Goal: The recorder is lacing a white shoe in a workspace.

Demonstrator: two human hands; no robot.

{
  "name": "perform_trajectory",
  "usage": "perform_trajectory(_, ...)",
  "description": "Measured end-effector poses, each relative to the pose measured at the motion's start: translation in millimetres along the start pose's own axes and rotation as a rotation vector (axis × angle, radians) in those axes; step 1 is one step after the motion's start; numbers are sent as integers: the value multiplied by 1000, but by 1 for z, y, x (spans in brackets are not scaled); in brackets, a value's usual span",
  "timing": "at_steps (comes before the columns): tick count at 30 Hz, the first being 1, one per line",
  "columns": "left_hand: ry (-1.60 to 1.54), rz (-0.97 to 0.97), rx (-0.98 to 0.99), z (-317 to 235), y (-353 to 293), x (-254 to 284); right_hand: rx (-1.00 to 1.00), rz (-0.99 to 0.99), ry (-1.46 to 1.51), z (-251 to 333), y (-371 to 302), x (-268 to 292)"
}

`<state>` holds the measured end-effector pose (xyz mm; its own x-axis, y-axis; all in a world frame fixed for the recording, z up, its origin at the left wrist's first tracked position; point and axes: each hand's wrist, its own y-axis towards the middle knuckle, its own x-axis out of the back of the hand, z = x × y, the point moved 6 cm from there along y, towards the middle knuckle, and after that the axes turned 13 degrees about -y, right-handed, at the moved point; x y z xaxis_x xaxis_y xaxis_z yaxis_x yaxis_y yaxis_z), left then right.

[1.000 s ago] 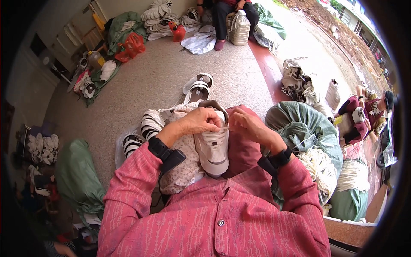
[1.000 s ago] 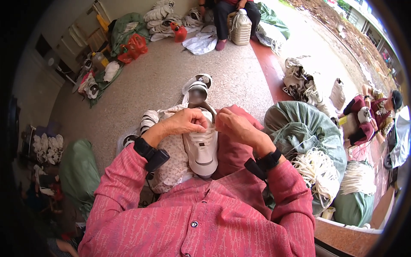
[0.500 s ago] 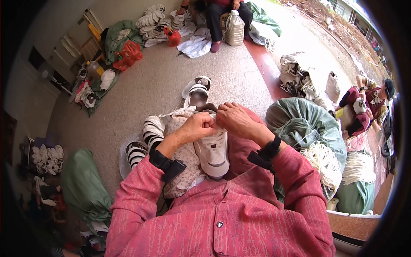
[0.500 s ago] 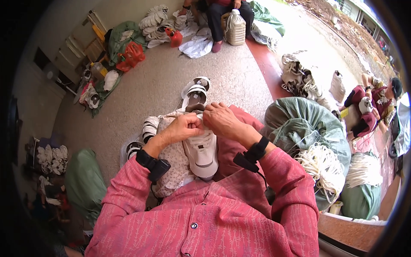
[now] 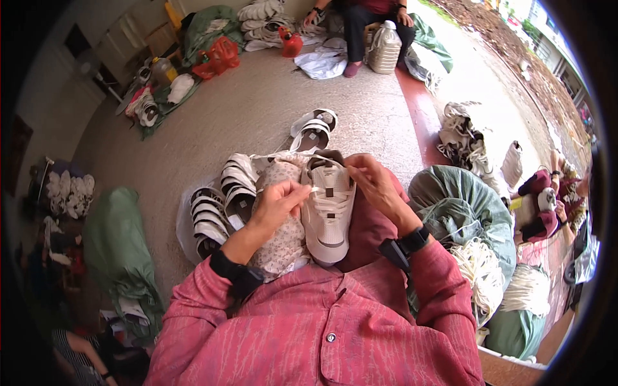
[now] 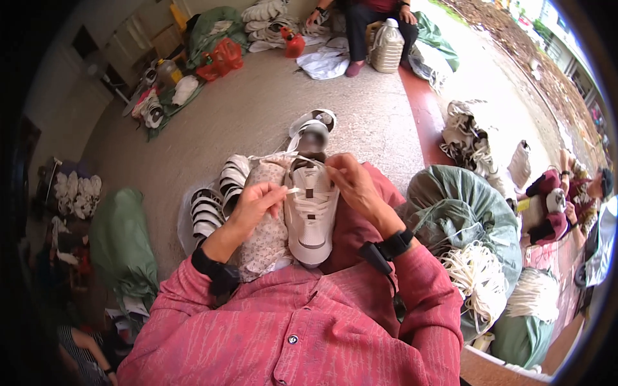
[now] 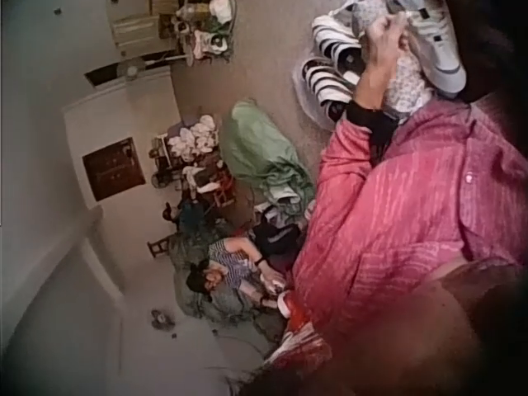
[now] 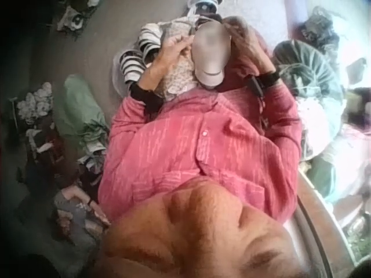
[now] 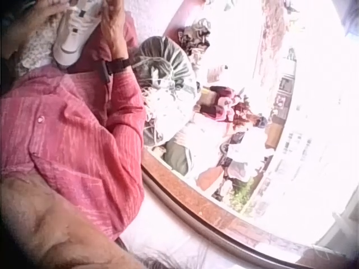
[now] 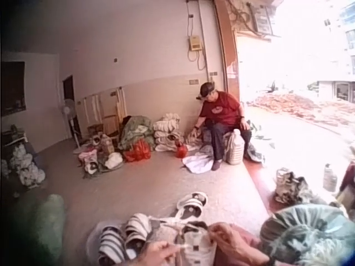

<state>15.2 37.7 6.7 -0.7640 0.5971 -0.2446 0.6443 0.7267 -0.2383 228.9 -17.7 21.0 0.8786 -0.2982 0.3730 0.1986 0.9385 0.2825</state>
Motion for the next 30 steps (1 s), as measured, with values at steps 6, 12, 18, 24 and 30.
perform_trajectory(6, -767, 167, 328, 17, -48, -6, 279, 107, -500, 22, -22, 16)
perform_trajectory(12, -1156, 136, -22, 17, -7, 37, 288, 182, -679, 24, -22, 5)
perform_trajectory(18, -1273, 56, -310, -16, -3, 111, 286, 315, -637, 27, -12, 1)
perform_trajectory(24, -1087, -80, -475, -29, -30, 172, 94, 593, -594, 43, -19, -4)
perform_trajectory(30, -980, -471, -433, -33, -48, 183, 122, 506, -865, 40, -13, 6)
